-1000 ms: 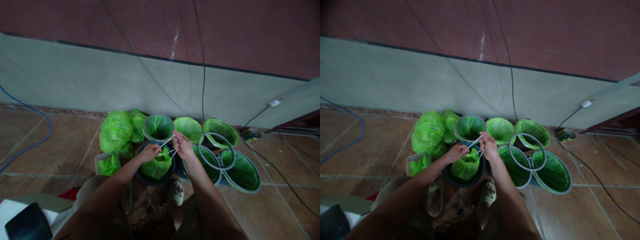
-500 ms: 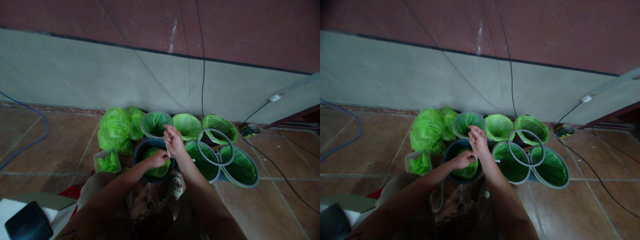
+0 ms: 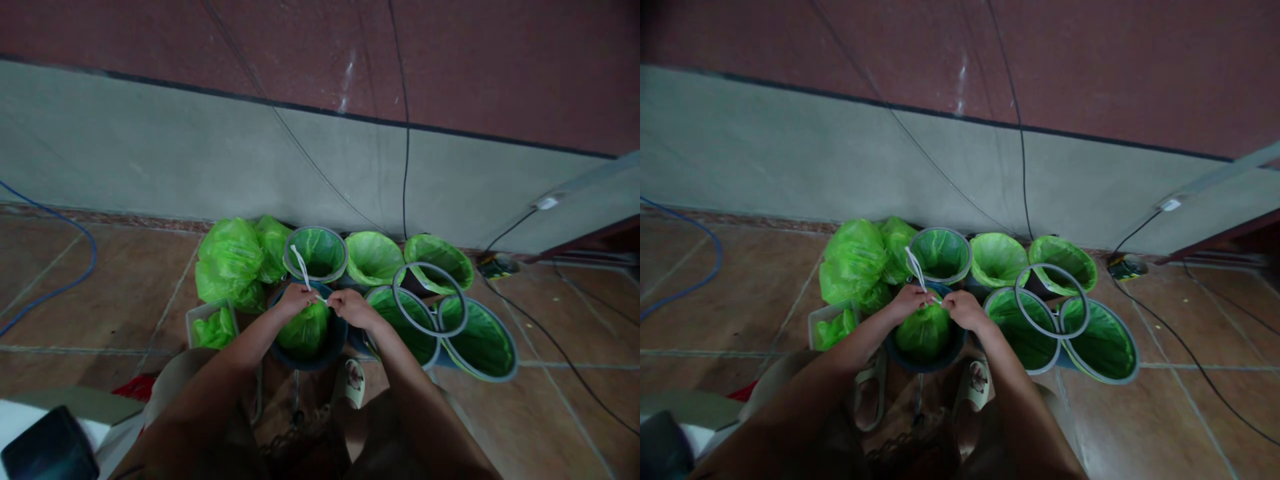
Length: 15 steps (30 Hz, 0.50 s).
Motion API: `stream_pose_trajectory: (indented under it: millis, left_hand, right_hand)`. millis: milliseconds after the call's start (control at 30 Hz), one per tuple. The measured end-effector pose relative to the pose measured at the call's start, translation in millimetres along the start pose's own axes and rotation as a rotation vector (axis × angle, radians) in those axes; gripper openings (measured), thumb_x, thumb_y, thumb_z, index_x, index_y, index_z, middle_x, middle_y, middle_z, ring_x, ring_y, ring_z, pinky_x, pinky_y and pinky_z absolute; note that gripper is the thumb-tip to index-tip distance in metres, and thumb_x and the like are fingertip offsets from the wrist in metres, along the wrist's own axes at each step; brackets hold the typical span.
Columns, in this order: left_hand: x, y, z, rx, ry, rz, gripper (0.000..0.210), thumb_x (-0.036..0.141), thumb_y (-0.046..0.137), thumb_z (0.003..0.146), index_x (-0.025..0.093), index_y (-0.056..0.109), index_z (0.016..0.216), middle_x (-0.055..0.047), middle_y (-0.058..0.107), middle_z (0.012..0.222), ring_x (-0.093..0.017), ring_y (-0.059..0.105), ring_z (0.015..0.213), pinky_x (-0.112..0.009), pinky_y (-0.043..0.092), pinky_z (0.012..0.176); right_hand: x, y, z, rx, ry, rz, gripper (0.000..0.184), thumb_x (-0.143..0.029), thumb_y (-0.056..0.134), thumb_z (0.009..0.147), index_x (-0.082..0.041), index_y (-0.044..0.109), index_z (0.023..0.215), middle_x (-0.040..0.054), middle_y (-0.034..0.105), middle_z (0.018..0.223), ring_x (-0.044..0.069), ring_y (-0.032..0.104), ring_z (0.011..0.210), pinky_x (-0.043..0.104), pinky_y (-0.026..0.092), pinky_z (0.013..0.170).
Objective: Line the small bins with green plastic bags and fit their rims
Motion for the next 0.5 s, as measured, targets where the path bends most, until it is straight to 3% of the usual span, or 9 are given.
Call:
stream_pose_trajectory:
  millis: [100, 133, 200, 267, 300, 400, 500]
  left_hand:
    - [8.2, -5.2, -1.7, -0.02, 0.105, 0.154, 0.021, 0.027, 0.062, 0.077, 0.014, 0.078, 0.079, -0.001, 0.066, 0.06, -0.013, 0.055, 0.056, -0.025, 0.043, 0.061]
    - [12.5, -6.3, -3.4, -0.023, 0.164, 0.246, 0.02, 0.026, 0.061, 0.077, 0.015, 0.078, 0.08, -0.001, 0.067, 0.061, -0.014, 0.057, 0.058, -0.026, 0.044, 0.065]
    - [22.4, -6.3, -8.4, -0.041, 0.319, 0.432, 0.02, 0.021, 0.058, 0.08, 0.018, 0.078, 0.08, -0.002, 0.071, 0.068, -0.017, 0.063, 0.068, -0.031, 0.046, 0.078]
    - [31.8, -4.2, -15.6, -0.07, 0.493, 0.581, 0.023, 0.014, 0.054, 0.081, 0.021, 0.076, 0.085, -0.003, 0.074, 0.079, -0.019, 0.067, 0.08, -0.036, 0.042, 0.096]
    - [35.5, -2.9, -19.4, -0.084, 0.571, 0.64, 0.026, 0.011, 0.053, 0.081, 0.021, 0.075, 0.088, -0.003, 0.075, 0.084, -0.02, 0.067, 0.085, -0.039, 0.038, 0.104]
    - [40.9, 1.7, -29.0, -0.121, 0.724, 0.805, 0.027, 0.007, 0.049, 0.082, 0.02, 0.07, 0.093, -0.005, 0.075, 0.087, -0.021, 0.067, 0.089, -0.047, 0.024, 0.115]
    - [40.2, 5.0, -34.2, -0.093, 0.811, 0.947, 0.023, 0.01, 0.046, 0.088, 0.019, 0.067, 0.09, -0.005, 0.073, 0.082, -0.02, 0.067, 0.08, -0.048, 0.021, 0.117]
  right_hand:
    - [-0.7, 6.3, -2.0, -0.186, -0.038, 0.037, 0.025, -0.029, 0.057, 0.083, -0.019, 0.066, 0.062, -0.0023, 0.055, 0.052, 0.012, 0.047, 0.052, 0.025, 0.035, 0.056]
    - [-0.1, 5.1, 0.3, -0.161, -0.042, 0.034, 0.024, -0.029, 0.058, 0.082, -0.019, 0.067, 0.062, -0.0018, 0.057, 0.054, 0.012, 0.048, 0.053, 0.025, 0.035, 0.057]
    - [1.7, -0.8, 8.1, 0.014, -0.044, 0.059, 0.018, -0.026, 0.059, 0.079, -0.02, 0.069, 0.066, -0.0001, 0.064, 0.063, 0.014, 0.054, 0.06, 0.026, 0.039, 0.063]
    - [4.0, -3.1, 16.5, 0.187, -0.044, 0.193, 0.011, -0.024, 0.061, 0.076, -0.02, 0.072, 0.075, 0.0016, 0.069, 0.075, 0.016, 0.06, 0.071, 0.026, 0.043, 0.07]
    - [5.0, -0.2, 20.5, 0.214, -0.051, 0.295, 0.012, -0.025, 0.062, 0.075, -0.019, 0.072, 0.079, 0.0021, 0.07, 0.079, 0.017, 0.061, 0.075, 0.027, 0.044, 0.072]
    - [5.7, 18.1, 29.2, 0.117, -0.086, 0.535, 0.012, -0.027, 0.063, 0.073, -0.018, 0.069, 0.076, 0.0008, 0.068, 0.076, 0.015, 0.059, 0.071, 0.026, 0.046, 0.07]
    - [8.4, 31.7, 29.8, 0.024, -0.032, 0.565, 0.006, -0.023, 0.063, 0.068, -0.017, 0.062, 0.065, -0.0032, 0.059, 0.061, 0.01, 0.051, 0.058, 0.022, 0.042, 0.06]
Point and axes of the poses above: each hand's wrist, its own z-axis towards the middle knuckle, its own y-axis out of the palm, x = y × z, the point moved 4 cm from there along z, towards the middle knuckle
